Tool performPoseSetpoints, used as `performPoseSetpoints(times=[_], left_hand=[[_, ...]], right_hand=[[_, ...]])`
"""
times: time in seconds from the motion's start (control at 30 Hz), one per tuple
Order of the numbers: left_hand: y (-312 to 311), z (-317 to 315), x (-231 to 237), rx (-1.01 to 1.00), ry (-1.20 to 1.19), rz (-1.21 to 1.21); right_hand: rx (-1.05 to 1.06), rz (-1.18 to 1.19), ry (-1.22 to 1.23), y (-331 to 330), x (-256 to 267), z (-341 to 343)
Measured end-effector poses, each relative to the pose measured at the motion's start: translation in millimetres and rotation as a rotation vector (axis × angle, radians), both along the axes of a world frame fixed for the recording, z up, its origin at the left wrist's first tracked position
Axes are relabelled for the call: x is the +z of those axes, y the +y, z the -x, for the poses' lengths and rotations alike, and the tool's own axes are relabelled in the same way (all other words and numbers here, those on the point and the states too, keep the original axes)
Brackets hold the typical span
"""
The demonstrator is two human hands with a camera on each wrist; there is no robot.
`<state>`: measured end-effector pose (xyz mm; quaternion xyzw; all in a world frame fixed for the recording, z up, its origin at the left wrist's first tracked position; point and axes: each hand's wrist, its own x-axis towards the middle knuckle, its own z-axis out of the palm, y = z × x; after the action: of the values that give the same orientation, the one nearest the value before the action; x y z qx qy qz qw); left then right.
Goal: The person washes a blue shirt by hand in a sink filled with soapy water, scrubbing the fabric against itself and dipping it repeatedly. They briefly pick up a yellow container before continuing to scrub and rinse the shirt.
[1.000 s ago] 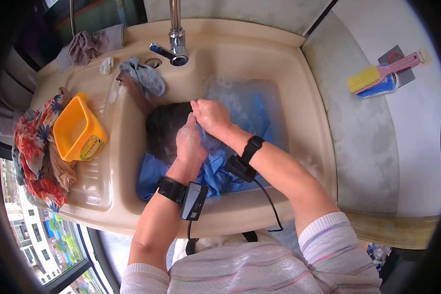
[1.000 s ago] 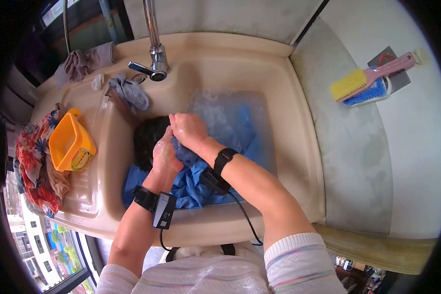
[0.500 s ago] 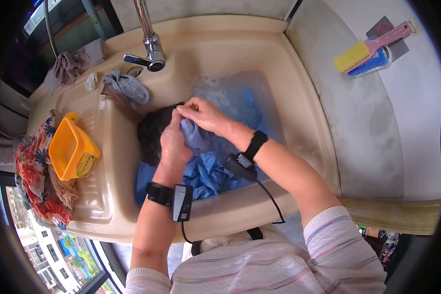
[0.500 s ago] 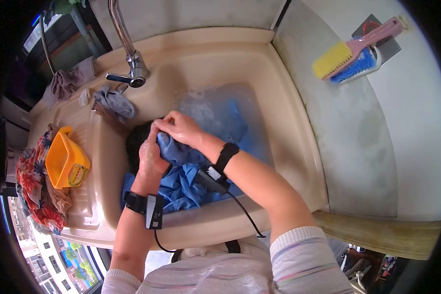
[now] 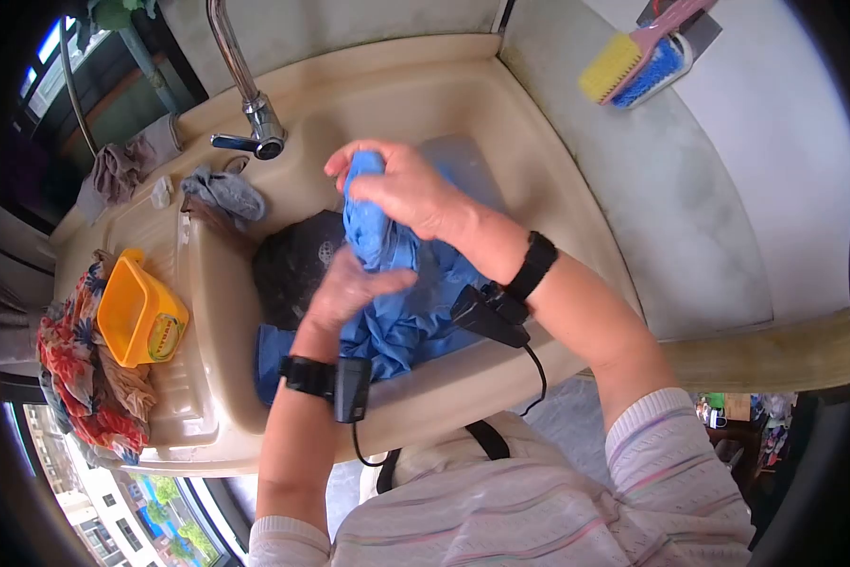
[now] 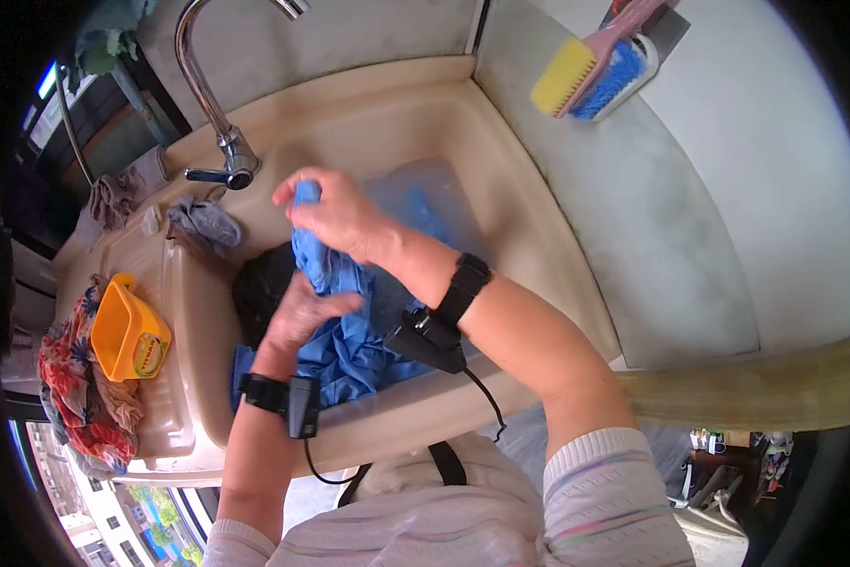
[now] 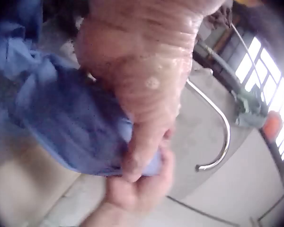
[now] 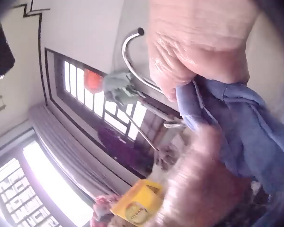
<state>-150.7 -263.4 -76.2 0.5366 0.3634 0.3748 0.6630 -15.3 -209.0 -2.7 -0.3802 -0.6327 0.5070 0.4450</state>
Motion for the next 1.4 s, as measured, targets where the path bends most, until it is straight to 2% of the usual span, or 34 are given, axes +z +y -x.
performPoseSetpoints(times=[0.03,0.07,0.13,0.17,0.23,0.3,0.37,0.43,0.5,0.57,0.63,0.7,0.73,0.77,0.8,0.83,0.87,0.9,0.93,1.0,1.03,1.1,1.13,1.17,1.2,1.23,1.4], left_hand=[[-2.8,-6.1,-8.3,-0.052,0.083,-0.054],[-4.7,-4.0,-7.3,-0.054,0.081,-0.058],[-5.5,-1.9,-4.4,-0.071,0.184,0.111],[-3.4,0.2,-4.1,-0.075,0.178,0.105],[4.6,7.5,-4.2,0.053,0.124,0.141],[8.2,12.0,1.0,0.109,0.073,0.188],[10.4,16.5,-1.9,0.189,-0.097,0.289],[13.7,20.0,-8.2,0.202,-0.126,0.331],[16.6,20.7,-22.1,0.291,-0.314,0.348],[14.1,16.0,-22.6,0.294,-0.299,0.375],[12.7,8.9,-19.0,0.295,-0.291,0.395],[10.8,6.8,-12.9,0.4,-0.421,0.377],[12.4,9.9,-17.2,0.406,-0.423,0.377],[14.5,13.7,-23.9,0.32,-0.419,0.424],[16.1,14.9,-29.4,0.23,-0.414,0.471],[16.1,11.1,-26.9,0.226,-0.416,0.471],[15.8,6.1,-21.7,0.319,-0.441,0.582],[16.3,3.5,-18.7,0.414,-0.461,0.692],[18.3,6.2,-22.7,0.414,-0.457,0.692],[22.3,14.1,-43.5,0.341,-0.507,0.675],[23.6,12.8,-59.6,0.343,-0.505,0.679],[23.4,11.6,-88.3,0.246,-0.788,0.445],[13.4,9.7,-81.4,0.277,-0.62,0.294],[13.0,3.7,-80.7,0.282,-0.621,0.295],[13.5,-2.5,-78.9,0.394,-0.602,0.416],[13.5,-4.9,-77.5,0.505,-0.58,0.537],[18.1,6.5,-74.9,0.653,-0.55,0.626]], right_hand=[[-0.003,0.054,0.12,-1.5,17.1,-1.9],[-0.08,0.088,0.139,-3.4,33.8,-7.9],[-0.269,0.086,0.211,5.0,43.5,-33.2],[-0.378,0.05,0.261,14.1,34.3,-50.3],[-0.482,-0.028,0.088,23.3,10.4,-92.2],[-0.604,0.081,-0.018,17.9,-34.5,-115.4],[-0.487,0.267,-0.121,-7.7,-50.6,-105.9],[-0.218,0.373,-0.365,-30.5,-66.7,-83.9],[0.15,0.332,-0.668,-53.4,-60.3,-61.8],[0.482,0.296,-0.847,-62.6,-60.7,-49.0],[0.493,0.282,-0.839,-58.1,-73.1,-54.3],[0.32,0.527,-0.801,-49.7,-68.6,-65.5],[0.191,0.571,-0.512,-46.7,-72.5,-68.2],[0.197,0.573,-0.516,-40.3,-76.0,-71.0],[0.133,0.614,-0.37,-32.5,-78.6,-75.4],[0.064,0.651,-0.223,-28.9,-73.6,-76.1],[0.072,0.58,-0.123,-26.4,-68.5,-68.1],[0.051,0.439,-0.208,-23.4,-69.1,-59.0],[0.032,0.298,-0.29,-21.3,-71.3,-47.8],[0.101,-0.077,-0.26,-31.3,-68.1,-15.8],[0.054,-0.342,-0.426,-41.0,-57.7,-1.5],[-0.003,-0.422,-0.435,-54.7,-57.3,24.4],[0.0,-0.42,-0.433,-49.9,-61.2,28.1],[-0.079,-0.3,-0.503,-41.3,-66.0,29.7],[-0.155,-0.179,-0.573,-35.0,-70.0,31.5],[-0.148,-0.179,-0.573,-30.2,-76.2,33.9],[-0.218,-0.231,-0.607,-21.8,-82.5,43.9]])
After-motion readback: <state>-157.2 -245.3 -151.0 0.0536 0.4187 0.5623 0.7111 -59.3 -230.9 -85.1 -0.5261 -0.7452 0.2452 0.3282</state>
